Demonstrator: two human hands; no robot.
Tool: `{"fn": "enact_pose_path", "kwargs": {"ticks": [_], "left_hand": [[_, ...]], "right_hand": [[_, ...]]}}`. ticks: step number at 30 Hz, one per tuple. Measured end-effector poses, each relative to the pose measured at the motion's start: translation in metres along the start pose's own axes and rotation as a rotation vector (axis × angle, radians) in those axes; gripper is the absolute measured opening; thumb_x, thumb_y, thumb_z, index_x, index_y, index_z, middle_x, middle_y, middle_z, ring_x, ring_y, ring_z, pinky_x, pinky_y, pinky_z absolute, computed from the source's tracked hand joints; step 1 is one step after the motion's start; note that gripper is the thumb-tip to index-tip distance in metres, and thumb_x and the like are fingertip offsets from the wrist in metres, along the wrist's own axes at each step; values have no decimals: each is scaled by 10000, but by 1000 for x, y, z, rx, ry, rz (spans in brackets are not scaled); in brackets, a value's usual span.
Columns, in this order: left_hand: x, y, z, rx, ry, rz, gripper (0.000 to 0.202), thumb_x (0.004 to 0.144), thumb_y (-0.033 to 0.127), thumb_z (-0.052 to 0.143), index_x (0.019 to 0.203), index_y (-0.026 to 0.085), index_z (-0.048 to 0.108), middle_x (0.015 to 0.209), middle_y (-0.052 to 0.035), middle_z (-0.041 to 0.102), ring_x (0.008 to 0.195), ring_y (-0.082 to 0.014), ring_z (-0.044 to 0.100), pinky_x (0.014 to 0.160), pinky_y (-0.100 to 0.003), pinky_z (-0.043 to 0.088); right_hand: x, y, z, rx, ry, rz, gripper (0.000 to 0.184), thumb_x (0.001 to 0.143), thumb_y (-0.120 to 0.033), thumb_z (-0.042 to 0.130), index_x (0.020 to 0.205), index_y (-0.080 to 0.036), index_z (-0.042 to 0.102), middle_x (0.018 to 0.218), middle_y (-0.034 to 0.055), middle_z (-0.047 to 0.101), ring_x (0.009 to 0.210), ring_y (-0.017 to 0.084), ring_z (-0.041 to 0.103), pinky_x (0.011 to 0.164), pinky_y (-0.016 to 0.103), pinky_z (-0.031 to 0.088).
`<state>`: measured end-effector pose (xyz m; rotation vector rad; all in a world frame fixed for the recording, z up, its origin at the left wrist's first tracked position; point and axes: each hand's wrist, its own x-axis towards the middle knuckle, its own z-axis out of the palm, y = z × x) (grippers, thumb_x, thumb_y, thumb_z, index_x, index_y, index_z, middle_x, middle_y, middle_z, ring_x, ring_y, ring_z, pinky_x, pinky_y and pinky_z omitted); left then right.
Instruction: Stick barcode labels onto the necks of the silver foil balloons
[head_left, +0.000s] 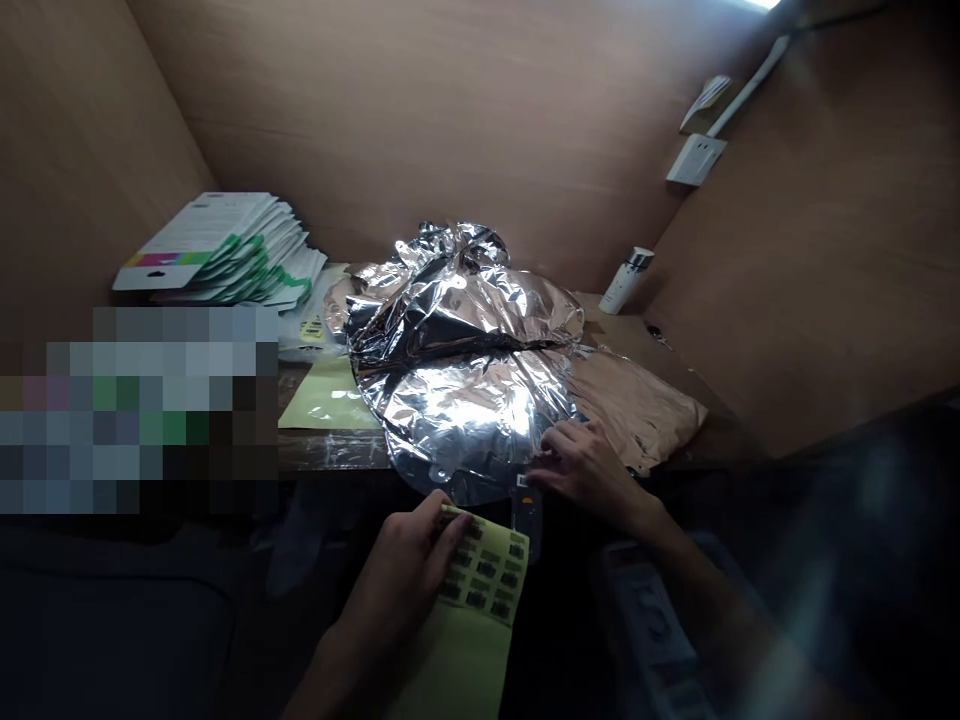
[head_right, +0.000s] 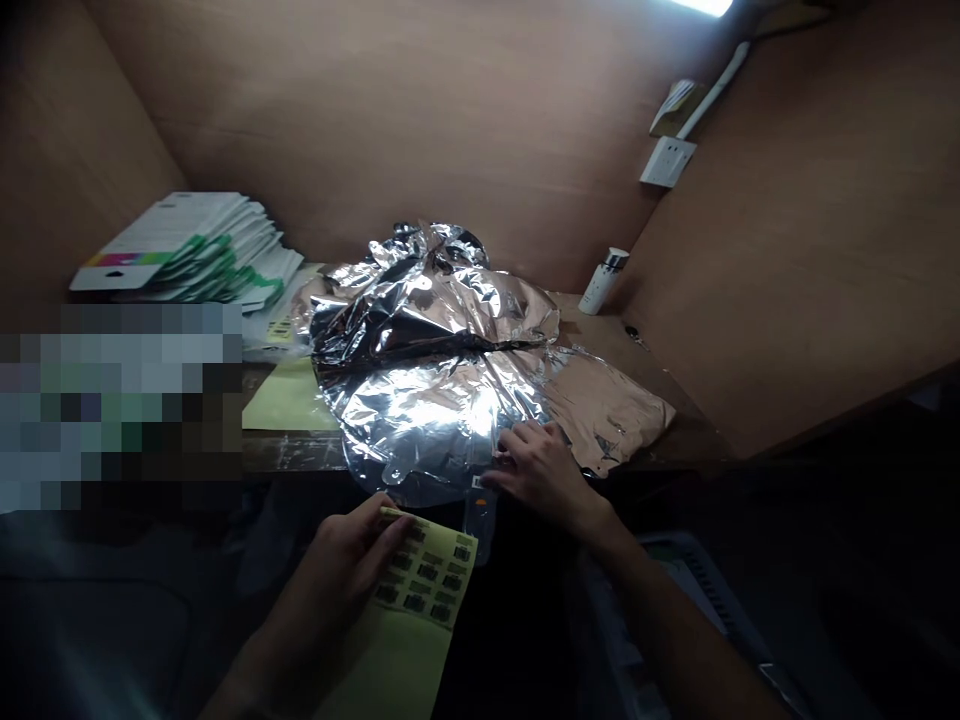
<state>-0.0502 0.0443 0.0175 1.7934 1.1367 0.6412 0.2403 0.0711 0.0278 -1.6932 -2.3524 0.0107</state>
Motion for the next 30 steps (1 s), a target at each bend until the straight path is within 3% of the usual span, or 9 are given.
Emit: {"fn": "enact_pose_path", "kwargs": {"ticks": [3, 6, 11, 15, 17, 19, 23, 27, 30], "left_hand": [[5, 6, -8, 97, -77, 140, 249, 1060, 326, 472, 887, 192, 590, 903, -41, 680, 764, -171, 633, 702, -274, 497], [16, 13, -9, 186, -147, 344, 144, 1030, 207, 522, 1040, 199, 665, 1320, -94, 633, 1164, -230, 624, 995, -355, 522], [35, 17, 7, 310, -233, 528, 171, 974, 118, 596, 1082, 209, 693, 1513, -91, 543, 1381, -277, 488, 1153, -464, 446], [41, 20, 10, 150, -237, 425, 159, 974, 149, 600, 1084, 211, 696, 1460, -95, 568, 1297, -264, 553, 1115, -418, 471], [41, 22, 7, -79, -275, 359, 115, 980, 204, 614, 1038, 203, 712, 1351, -91, 627, 1216, -249, 605, 1070, -372, 496], [41, 24, 5, -353, -359, 265, 139, 993, 271, 614, 999, 178, 716, 1268, -106, 669, 1136, -251, 654, 1012, -361, 528], [40, 25, 4, -784, -441, 92, 206, 981, 330, 659, 896, 146, 696, 1426, -161, 608, 1298, -331, 604, 1065, -416, 502], [36, 23, 7, -878, -412, 80, 222, 960, 312, 697, 813, 147, 680, 1559, -159, 503, 1438, -370, 476, 1160, -469, 415], [32, 23, 7, -683, -394, 50, 194, 981, 346, 660, 968, 162, 718, 1404, -160, 638, 1311, -336, 601, 1089, -442, 487]], "right_hand": [[4, 15, -6, 66, -84, -117, 309, 900, -440, 770, 1038, -204, 625, 1068, 67, 654, 993, 241, 598, 902, 371, 390], [17, 26, -6, 219, -170, -216, 155, 1005, -358, 641, 1007, -203, 633, 1019, 39, 658, 968, 202, 596, 892, 339, 400], [38, 40, -13, 392, -318, -270, 320, 1071, -350, 488, 830, -172, 600, 789, -8, 592, 746, 140, 529, 731, 272, 402], [37, 36, -34, 336, -318, -251, 299, 1074, -332, 460, 877, -172, 616, 816, 5, 608, 727, 138, 514, 677, 266, 396], [28, 30, -45, 293, -269, -290, 236, 1032, -402, 570, 1020, -174, 633, 971, 43, 652, 840, 163, 570, 752, 283, 441], [17, 27, -50, 182, -219, -335, 381, 923, -475, 730, 1130, -174, 621, 1089, 79, 651, 956, 208, 588, 835, 325, 466], [-8, 30, -43, -157, -116, -455, 199, 989, -248, 639, 1167, -159, 632, 1040, 86, 648, 956, 236, 573, 867, 385, 457], [-20, 37, -33, -269, -51, -536, 248, 1008, -102, 504, 1229, -101, 616, 1022, 113, 647, 929, 241, 555, 826, 379, 453], [-18, 40, -34, -186, -111, -529, 191, 992, -56, 490, 1098, -115, 638, 951, 90, 634, 875, 212, 542, 793, 341, 438]]}}
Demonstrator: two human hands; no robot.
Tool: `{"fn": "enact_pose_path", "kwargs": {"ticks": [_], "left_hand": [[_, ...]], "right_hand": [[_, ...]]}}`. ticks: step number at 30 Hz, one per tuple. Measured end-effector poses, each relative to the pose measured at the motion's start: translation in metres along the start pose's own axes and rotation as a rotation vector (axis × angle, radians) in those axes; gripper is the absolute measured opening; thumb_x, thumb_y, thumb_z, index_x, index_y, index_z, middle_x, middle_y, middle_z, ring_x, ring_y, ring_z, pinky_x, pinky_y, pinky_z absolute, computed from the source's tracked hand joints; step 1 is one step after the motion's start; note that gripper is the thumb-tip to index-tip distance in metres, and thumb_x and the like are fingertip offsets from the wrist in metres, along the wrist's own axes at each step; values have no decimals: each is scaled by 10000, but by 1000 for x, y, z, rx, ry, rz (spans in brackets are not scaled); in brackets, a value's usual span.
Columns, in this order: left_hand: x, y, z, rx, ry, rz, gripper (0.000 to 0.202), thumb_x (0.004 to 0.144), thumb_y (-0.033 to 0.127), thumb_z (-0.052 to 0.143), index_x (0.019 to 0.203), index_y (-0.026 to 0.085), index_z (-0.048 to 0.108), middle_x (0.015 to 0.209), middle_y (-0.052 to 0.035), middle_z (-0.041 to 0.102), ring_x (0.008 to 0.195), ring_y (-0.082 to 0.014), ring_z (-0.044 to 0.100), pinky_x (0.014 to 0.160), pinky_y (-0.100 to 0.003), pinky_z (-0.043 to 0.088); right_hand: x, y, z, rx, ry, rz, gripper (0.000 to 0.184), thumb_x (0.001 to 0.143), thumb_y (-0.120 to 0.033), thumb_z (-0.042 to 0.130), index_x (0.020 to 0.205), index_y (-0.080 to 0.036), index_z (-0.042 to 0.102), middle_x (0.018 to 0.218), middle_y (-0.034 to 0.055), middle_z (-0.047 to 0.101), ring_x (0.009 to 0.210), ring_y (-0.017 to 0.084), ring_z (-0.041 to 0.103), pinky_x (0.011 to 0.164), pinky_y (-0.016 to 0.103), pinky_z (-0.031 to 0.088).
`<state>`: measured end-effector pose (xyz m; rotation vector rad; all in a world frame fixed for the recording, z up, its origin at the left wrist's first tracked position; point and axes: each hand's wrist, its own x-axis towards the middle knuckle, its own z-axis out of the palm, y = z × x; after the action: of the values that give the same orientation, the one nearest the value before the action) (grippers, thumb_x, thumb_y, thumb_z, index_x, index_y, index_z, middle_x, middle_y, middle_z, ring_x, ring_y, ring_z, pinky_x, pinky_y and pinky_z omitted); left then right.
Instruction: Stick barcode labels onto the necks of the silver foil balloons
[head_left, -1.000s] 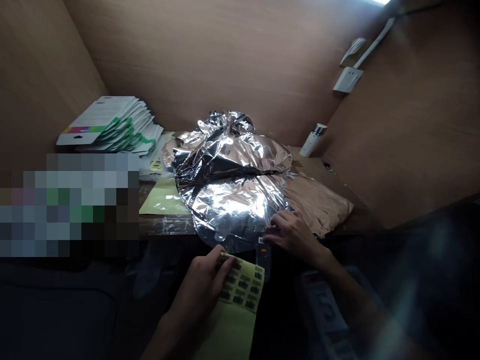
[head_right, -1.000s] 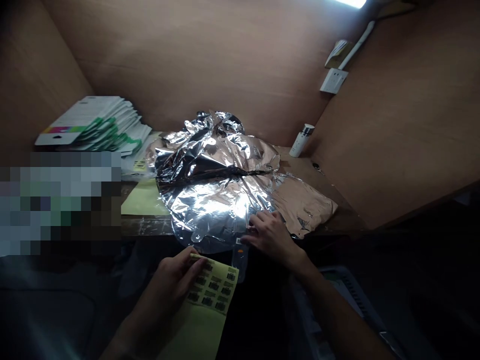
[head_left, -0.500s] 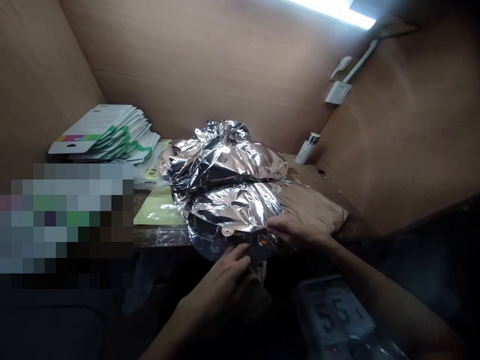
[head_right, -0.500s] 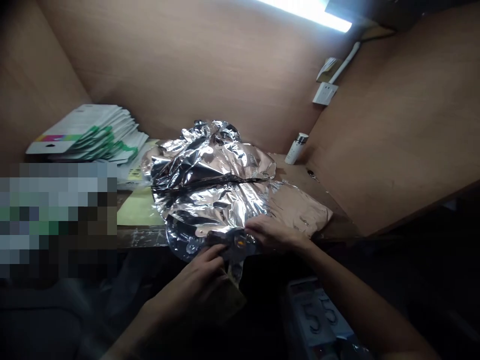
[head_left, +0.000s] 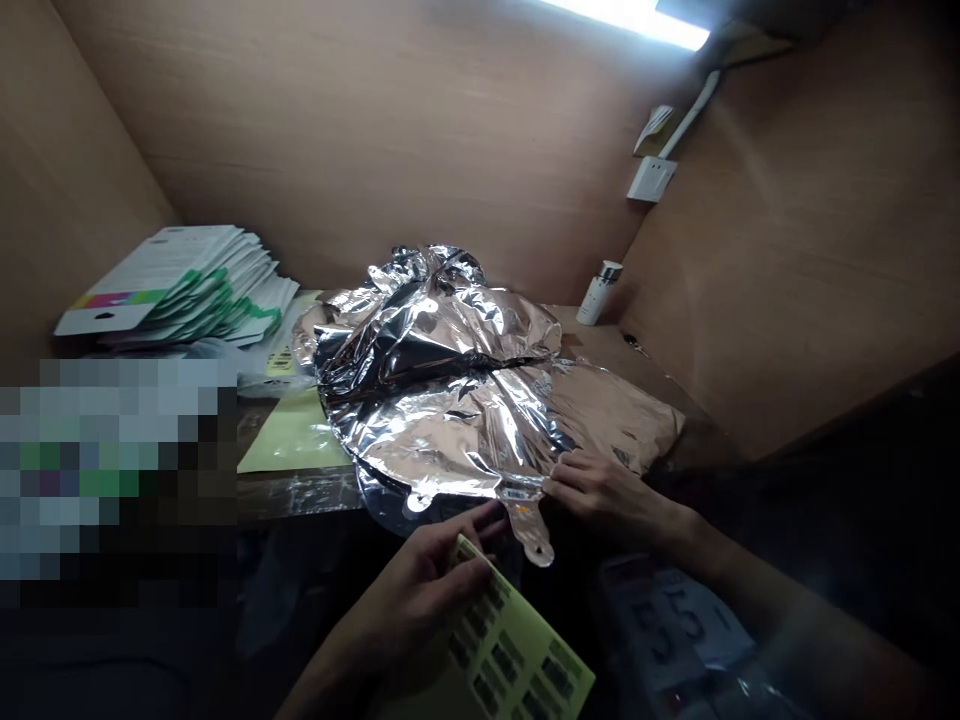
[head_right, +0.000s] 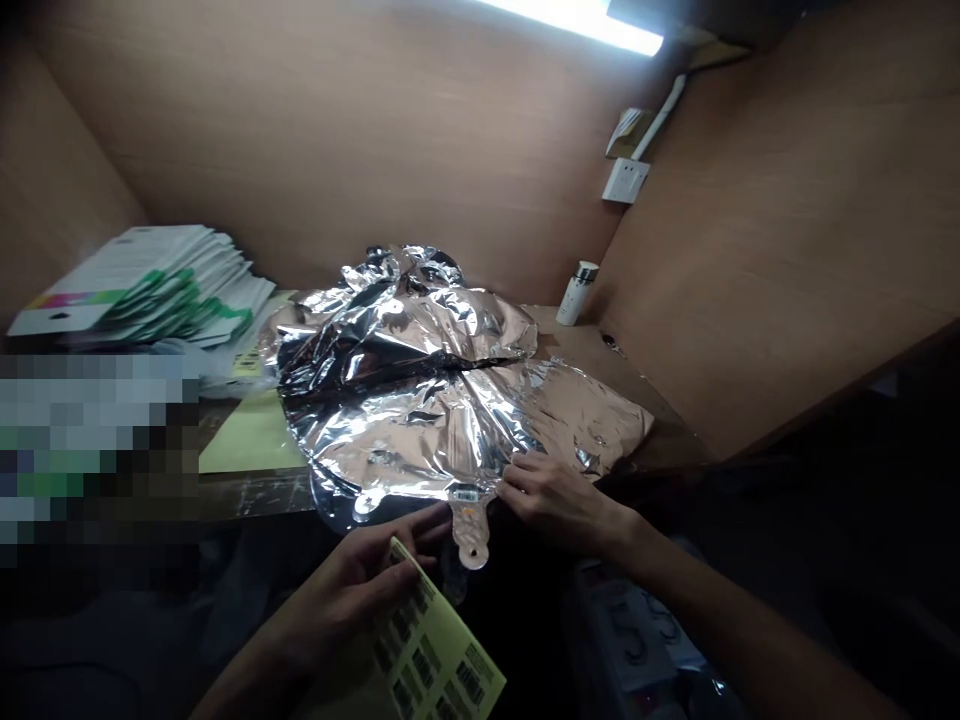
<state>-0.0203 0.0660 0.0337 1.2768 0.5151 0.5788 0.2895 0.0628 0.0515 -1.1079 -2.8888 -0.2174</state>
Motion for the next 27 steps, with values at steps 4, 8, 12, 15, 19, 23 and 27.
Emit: {"fn": "enact_pose_path", "kwargs": {"ticks": [4, 8, 12, 15, 19, 23, 27], "left_hand": [[-1, 8, 5, 561, 27, 58, 192, 1020, 274, 561, 1149, 206, 686, 1171, -97, 710, 1021, -233, 699, 908, -345, 578], [9, 10, 11, 1005, -64, 322, 197, 984, 104, 544, 1100, 208, 664, 1491, -108, 522, 1360, -254, 501, 1101, -368, 504], [25, -5, 9, 1340, 45, 480, 164, 951, 99, 593, 1081, 171, 661, 1520, -155, 468, 1423, -334, 395, 1149, -498, 463], [32, -9, 6, 1441, 140, 568, 209, 963, 112, 577, 1139, 182, 666, 1633, -132, 336, 1506, -367, 271, 1191, -558, 393], [39, -6, 8, 1478, 91, 483, 165, 976, 106, 531, 1032, 183, 666, 1703, -105, 206, 1527, -383, 228, 1149, -561, 417], [43, -11, 7, 1481, 0, 342, 147, 967, 121, 593, 1080, 183, 663, 1547, -160, 454, 1356, -328, 469, 1049, -475, 508], [42, -18, 5, 1477, -2, 317, 197, 977, 212, 641, 1171, 190, 662, 1441, -128, 566, 1346, -322, 478, 1060, -450, 502]], "right_hand": [[10, 14, -4, 262, -1, 63, 221, 988, -53, 484, 810, -153, 566, 829, 32, 581, 736, 138, 487, 690, 271, 377], [25, 35, -1, 638, -22, 180, 259, 959, -243, 592, 728, -164, 504, 758, -17, 518, 682, 105, 445, 638, 237, 339], [39, 53, 5, 972, -194, 332, 329, 944, -338, 509, 665, -166, 480, 630, -41, 419, 580, 90, 358, 552, 227, 304], [49, 62, 4, 998, -256, 345, 295, 908, -308, 515, 653, -163, 483, 600, -46, 407, 546, 80, 337, 517, 223, 283], [64, 68, 3, 999, -306, 345, 402, 960, -412, 522, 648, -163, 476, 583, -62, 353, 515, 64, 284, 485, 216, 232], [81, 79, -4, 1023, -376, 430, 494, 994, -527, 479, 675, -152, 524, 576, -54, 416, 480, 68, 334, 467, 213, 263], [89, 82, -32, 1026, -599, 284, 370, 911, -503, 654, 946, -135, 645, 773, 8, 630, 612, 119, 543, 534, 218, 399]]}}
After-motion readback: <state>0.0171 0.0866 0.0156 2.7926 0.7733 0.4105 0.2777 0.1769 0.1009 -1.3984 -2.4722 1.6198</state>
